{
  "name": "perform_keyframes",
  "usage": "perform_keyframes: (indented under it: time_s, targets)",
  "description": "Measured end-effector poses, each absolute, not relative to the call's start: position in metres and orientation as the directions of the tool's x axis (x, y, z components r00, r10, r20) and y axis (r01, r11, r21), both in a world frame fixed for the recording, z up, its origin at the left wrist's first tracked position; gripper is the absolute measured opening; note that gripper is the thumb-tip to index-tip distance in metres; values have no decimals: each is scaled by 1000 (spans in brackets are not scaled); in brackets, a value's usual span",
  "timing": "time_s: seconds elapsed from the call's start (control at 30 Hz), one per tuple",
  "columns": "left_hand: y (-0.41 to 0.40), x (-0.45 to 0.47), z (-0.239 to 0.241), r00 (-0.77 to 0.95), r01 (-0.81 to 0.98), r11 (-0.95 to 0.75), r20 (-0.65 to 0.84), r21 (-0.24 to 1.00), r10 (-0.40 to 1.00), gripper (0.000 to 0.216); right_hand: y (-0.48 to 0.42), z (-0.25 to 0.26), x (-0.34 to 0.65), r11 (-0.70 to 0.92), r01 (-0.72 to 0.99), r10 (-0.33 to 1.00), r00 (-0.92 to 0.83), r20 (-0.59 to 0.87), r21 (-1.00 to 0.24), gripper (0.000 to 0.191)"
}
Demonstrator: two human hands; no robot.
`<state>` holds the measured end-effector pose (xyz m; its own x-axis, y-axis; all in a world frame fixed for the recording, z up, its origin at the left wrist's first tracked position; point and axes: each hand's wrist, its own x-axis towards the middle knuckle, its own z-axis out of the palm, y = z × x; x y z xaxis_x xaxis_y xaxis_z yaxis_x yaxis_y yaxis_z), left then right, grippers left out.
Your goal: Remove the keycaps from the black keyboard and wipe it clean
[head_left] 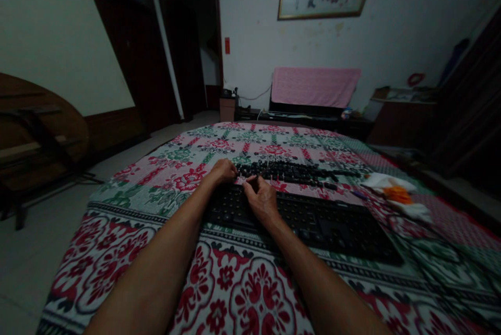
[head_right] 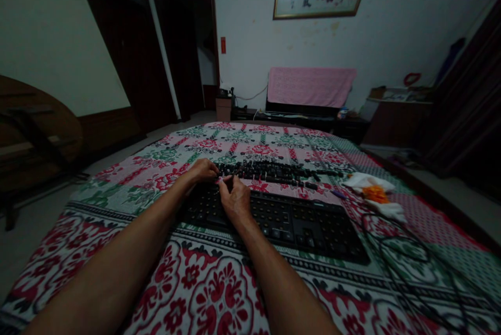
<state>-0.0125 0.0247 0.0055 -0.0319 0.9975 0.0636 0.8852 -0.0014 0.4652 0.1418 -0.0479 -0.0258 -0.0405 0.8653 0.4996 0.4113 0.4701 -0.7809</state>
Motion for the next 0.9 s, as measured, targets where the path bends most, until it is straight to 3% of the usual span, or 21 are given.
perform_keyframes:
  time_s: [0.47, 0.9]
  targets:
    - [34, -6, 6, -11, 936, -4, 40, 351, 999, 9, -45, -29, 142, 476, 415, 861, -42, 506, -775, 17]
    - [30, -11, 5, -18, 948, 1, 50, 320, 999, 20, -47, -25, 142, 461, 430, 867, -34, 497, -776, 16]
